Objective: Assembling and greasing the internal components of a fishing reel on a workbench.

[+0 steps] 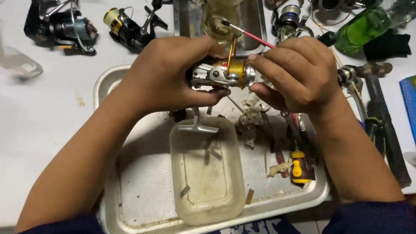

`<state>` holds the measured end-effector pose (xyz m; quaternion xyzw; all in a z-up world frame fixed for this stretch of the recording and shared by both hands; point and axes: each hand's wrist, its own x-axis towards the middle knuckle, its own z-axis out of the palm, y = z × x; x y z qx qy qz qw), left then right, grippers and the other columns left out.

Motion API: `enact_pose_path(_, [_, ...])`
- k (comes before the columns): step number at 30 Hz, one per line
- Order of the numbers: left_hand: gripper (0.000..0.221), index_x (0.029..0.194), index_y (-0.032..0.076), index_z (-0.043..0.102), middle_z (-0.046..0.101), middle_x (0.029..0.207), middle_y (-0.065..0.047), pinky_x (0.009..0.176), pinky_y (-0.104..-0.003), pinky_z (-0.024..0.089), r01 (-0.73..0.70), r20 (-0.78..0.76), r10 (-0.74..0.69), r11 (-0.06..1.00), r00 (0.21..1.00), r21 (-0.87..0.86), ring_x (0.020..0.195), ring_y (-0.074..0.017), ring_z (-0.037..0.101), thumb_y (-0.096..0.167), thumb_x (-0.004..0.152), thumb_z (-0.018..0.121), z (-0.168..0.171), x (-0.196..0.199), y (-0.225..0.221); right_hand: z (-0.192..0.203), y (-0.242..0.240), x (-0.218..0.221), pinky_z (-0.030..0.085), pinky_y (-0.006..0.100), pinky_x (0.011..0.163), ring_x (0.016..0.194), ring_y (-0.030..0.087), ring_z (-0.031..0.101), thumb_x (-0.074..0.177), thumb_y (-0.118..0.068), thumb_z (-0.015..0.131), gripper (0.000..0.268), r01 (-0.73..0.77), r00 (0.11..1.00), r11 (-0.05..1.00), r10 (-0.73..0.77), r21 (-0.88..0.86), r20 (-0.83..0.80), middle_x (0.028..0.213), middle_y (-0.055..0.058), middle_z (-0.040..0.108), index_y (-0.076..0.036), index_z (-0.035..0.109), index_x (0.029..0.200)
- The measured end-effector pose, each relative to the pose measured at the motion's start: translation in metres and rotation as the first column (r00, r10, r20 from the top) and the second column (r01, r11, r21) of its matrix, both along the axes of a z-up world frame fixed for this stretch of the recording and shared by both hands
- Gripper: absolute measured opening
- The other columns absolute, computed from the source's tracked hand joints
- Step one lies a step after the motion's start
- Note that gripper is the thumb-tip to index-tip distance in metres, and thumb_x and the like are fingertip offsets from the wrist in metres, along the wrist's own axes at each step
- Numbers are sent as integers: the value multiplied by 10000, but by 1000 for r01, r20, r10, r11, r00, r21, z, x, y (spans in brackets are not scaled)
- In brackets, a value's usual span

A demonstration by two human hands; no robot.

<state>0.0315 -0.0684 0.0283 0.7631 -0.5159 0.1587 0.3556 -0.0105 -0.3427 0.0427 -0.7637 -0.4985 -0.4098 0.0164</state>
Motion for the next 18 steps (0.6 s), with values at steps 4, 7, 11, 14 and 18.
enact_pose_path(4, [509, 1168, 71, 632, 758, 1006, -78, 700, -381, 511, 31, -22, -30, 999, 999, 16, 813, -282, 703, 230, 761, 894, -8, 16, -6, -18, -6, 11, 481, 399, 595, 747, 318, 644, 1077, -336, 583, 398, 6, 1000, 995, -7, 99, 4, 902, 154, 677, 27, 749, 1073])
enact_pose_path(7, [501, 1166, 68, 632, 762, 1047, -78, 718, -368, 523, 65, -44, -64, 998, 997, 16, 856, -266, 717, 238, 777, 897, -11, 23, -11, -20, -7, 7, 489, 404, 600, 754, 323, 652, 1074, -329, 583, 401, 40, 999, 993, -39, 111, -11, 916, 162, 683, 37, 748, 1072])
enact_pose_path(11, [505, 1169, 57, 634, 766, 1055, -81, 737, -373, 521, 99, -48, -98, 995, 994, 9, 878, -275, 725, 252, 798, 917, -8, 25, -16, -15, -8, -1, 488, 418, 631, 778, 335, 656, 1078, -327, 588, 395, 106, 994, 990, -102, 99, -41, 943, 155, 682, 33, 746, 1111])
enact_pose_path(14, [521, 1159, 51, 629, 770, 1050, -91, 711, -373, 523, 121, -45, -121, 992, 992, 14, 857, -266, 725, 284, 806, 933, -6, 28, -17, -10, -7, -2, 493, 411, 609, 747, 329, 650, 1061, -306, 601, 379, 113, 994, 989, -113, 97, -4, 904, 162, 684, 38, 759, 1056])
enact_pose_path(18, [516, 1160, 66, 623, 765, 1043, -86, 690, -360, 510, 111, -63, -110, 994, 992, 11, 835, -257, 713, 272, 793, 923, -5, 26, -15, -3, -2, -7, 548, 428, 661, 784, 338, 667, 1042, -297, 639, 344, 138, 990, 986, -136, 92, -30, 913, 158, 699, 24, 763, 1052])
